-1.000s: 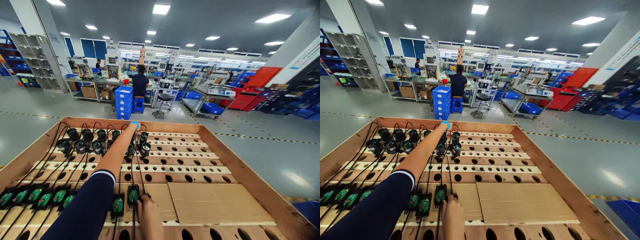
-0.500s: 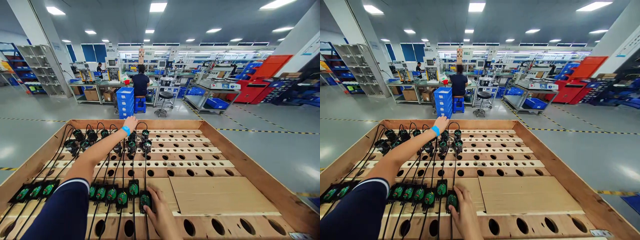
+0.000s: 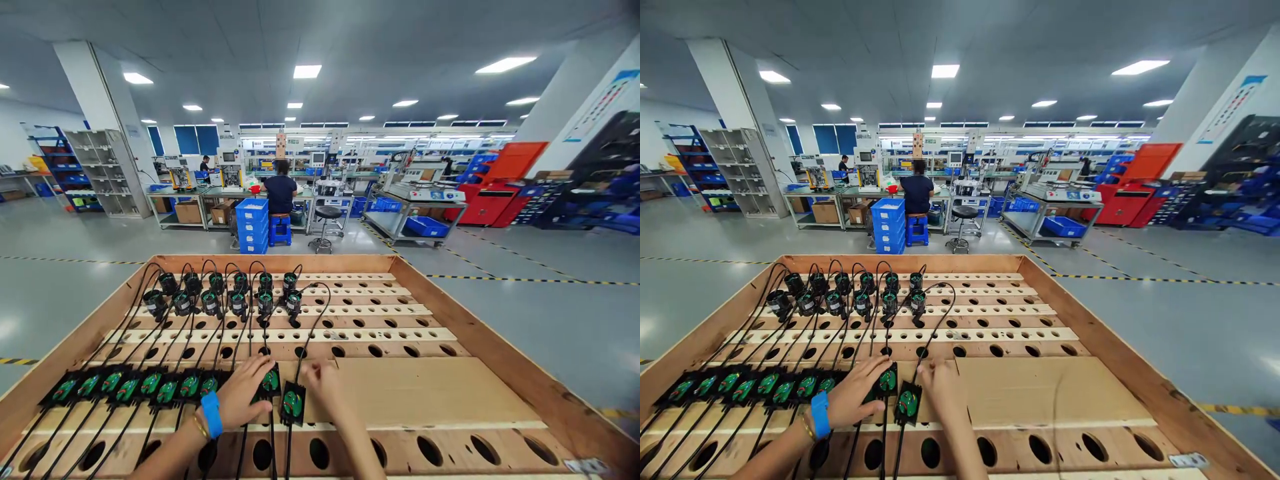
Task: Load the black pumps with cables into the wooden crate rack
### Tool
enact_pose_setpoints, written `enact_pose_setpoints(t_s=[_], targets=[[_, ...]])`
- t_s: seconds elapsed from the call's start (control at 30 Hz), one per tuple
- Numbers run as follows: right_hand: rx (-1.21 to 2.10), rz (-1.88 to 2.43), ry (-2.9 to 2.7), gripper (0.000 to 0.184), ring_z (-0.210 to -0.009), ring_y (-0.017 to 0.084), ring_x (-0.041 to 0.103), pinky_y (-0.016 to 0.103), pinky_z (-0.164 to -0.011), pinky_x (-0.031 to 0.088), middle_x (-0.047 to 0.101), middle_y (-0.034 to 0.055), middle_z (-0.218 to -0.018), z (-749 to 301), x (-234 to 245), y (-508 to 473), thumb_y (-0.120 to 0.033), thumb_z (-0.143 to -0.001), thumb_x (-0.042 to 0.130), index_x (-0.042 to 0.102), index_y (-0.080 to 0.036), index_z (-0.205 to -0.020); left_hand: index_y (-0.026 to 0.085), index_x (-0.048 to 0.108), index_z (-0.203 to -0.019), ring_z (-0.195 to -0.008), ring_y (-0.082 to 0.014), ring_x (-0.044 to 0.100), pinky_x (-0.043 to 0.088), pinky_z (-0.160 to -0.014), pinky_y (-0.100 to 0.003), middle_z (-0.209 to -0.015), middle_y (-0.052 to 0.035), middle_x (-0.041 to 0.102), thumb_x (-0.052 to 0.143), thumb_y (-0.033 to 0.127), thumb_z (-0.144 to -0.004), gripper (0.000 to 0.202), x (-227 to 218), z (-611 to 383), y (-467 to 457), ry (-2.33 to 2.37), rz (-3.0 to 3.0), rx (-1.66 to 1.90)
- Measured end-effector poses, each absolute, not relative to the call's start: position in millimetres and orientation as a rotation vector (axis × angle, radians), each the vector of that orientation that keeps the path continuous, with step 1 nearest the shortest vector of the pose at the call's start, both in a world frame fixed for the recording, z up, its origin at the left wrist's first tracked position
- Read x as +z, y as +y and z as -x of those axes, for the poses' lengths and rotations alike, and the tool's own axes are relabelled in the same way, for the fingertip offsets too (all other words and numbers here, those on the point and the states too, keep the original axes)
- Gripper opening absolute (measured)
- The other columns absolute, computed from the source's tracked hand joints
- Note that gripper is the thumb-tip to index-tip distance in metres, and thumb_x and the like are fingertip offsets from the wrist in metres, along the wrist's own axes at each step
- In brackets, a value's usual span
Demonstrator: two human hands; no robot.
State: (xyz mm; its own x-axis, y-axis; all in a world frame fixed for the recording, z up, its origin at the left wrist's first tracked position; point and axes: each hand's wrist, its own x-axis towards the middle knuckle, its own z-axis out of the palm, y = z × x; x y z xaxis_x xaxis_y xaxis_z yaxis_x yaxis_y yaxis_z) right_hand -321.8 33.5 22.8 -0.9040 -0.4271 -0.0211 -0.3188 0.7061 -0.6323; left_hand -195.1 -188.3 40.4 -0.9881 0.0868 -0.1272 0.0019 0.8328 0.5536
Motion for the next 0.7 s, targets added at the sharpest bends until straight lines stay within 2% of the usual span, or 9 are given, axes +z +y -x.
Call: enact_pose_setpoints(t_s=[0.1,0.23,0.33,0.43,0.5,0.57,0.6,0.67,0.7], targets=[[-0.632,0.611,2.777,0.053,-0.109,0.04,0.06,0.053,-0.089,0.05,0.06,0.0207,-0.118,285,24,20,-0.037,-0.082,0.07,0.057,-0.008,-0.125,0.035,0.033,-0.153,-0.151,-0.0204,0.021,0.014,-0.128,-0.041,-0.162,0.001,0.027,0.056,0.044,-0.087,0.071,32,216,-178,2.901,-0.089,0.935],[-0.58,0.472,2.801,0.049,-0.12,0.034,0.056,0.049,-0.094,0.051,0.049,0.019,-0.132,253,19,19,-0.025,-0.092,0.053,0.045,-0.012,-0.139,0.024,0.045,-0.146,-0.144,-0.0234,0.033,0.024,-0.124,-0.039,-0.154,-0.0068,0.04,0.049,0.037,-0.092,0.056,43,274,-174,3.118,-0.193,0.882],[-0.527,0.408,2.837,0.048,-0.12,0.034,0.055,0.048,-0.093,0.052,0.049,0.0196,-0.132,253,19,29,-0.019,-0.093,0.046,0.045,-0.011,-0.14,0.012,0.045,-0.142,-0.123,-0.0257,0.054,0.043,-0.109,-0.037,-0.141,-0.0155,0.046,0.042,0.036,-0.095,0.052,77,347,-175,3.371,-0.027,0.829],[-0.4,0.471,3.022,0.047,-0.119,0.035,0.054,0.047,-0.094,0.051,0.054,0.0193,-0.126,258,19,28,-0.015,-0.092,0.041,0.051,-0.01,-0.138,0.01,0.041,-0.143,-0.112,-0.0273,0.061,0.049,-0.096,-0.035,-0.14,-0.0178,0.046,0.055,0.042,-0.091,0.063,112,429,-182,3.37,0.241,0.673],[-0.454,0.63,3.044,0.044,-0.119,0.033,0.054,0.045,-0.096,0.051,0.055,0.0182,-0.128,255,14,15,-0.02,-0.095,0.039,0.055,-0.013,-0.135,0.011,0.06,-0.121,-0.109,-0.0273,0.063,0.049,-0.093,-0.033,-0.124,-0.0155,0.06,0.064,0.041,-0.085,0.047,126,474,-191,3.297,0.286,0.625],[-0.587,0.812,2.953,0.049,-0.121,0.033,0.053,0.045,-0.1,0.049,0.052,0.0176,-0.135,249,5,-4,-0.029,-0.093,0.049,0.052,-0.016,-0.141,0.014,0.068,-0.094,-0.103,-0.0258,0.065,0.05,-0.089,-0.031,-0.103,-0.012,0.069,0.064,0.038,-0.086,0.026,131,502,-204,3.248,0.316,0.611],[-0.648,0.877,2.918,0.058,-0.124,0.035,0.051,0.047,-0.103,0.048,0.05,0.0175,-0.14,245,-1,-14,-0.033,-0.089,0.058,0.049,-0.018,-0.144,0.015,0.068,-0.088,-0.099,-0.0238,0.066,0.05,-0.086,-0.03,-0.096,-0.0105,0.07,0.061,0.038,-0.088,0.024,131,510,-212,3.235,0.341,0.609],[-0.726,0.914,2.899,0.067,-0.126,0.038,0.048,0.051,-0.105,0.044,0.047,0.0168,-0.144,240,-14,-29,-0.035,-0.08,0.07,0.051,-0.022,-0.143,0.015,0.067,-0.098,-0.089,-0.0182,0.068,0.051,-0.079,-0.026,-0.093,-0.0085,0.071,0.051,0.036,-0.095,0.026,131,515,-229,3.221,0.407,0.602],[-0.744,0.883,2.901,0.061,-0.125,0.038,0.048,0.051,-0.104,0.044,0.048,0.0163,-0.143,239,-21,-33,-0.034,-0.079,0.072,0.057,-0.024,-0.136,0.015,0.064,-0.108,-0.085,-0.0158,0.068,0.051,-0.076,-0.024,-0.095,-0.0081,0.072,0.046,0.035,-0.097,0.029,131,514,-238,3.219,0.445,0.589]])
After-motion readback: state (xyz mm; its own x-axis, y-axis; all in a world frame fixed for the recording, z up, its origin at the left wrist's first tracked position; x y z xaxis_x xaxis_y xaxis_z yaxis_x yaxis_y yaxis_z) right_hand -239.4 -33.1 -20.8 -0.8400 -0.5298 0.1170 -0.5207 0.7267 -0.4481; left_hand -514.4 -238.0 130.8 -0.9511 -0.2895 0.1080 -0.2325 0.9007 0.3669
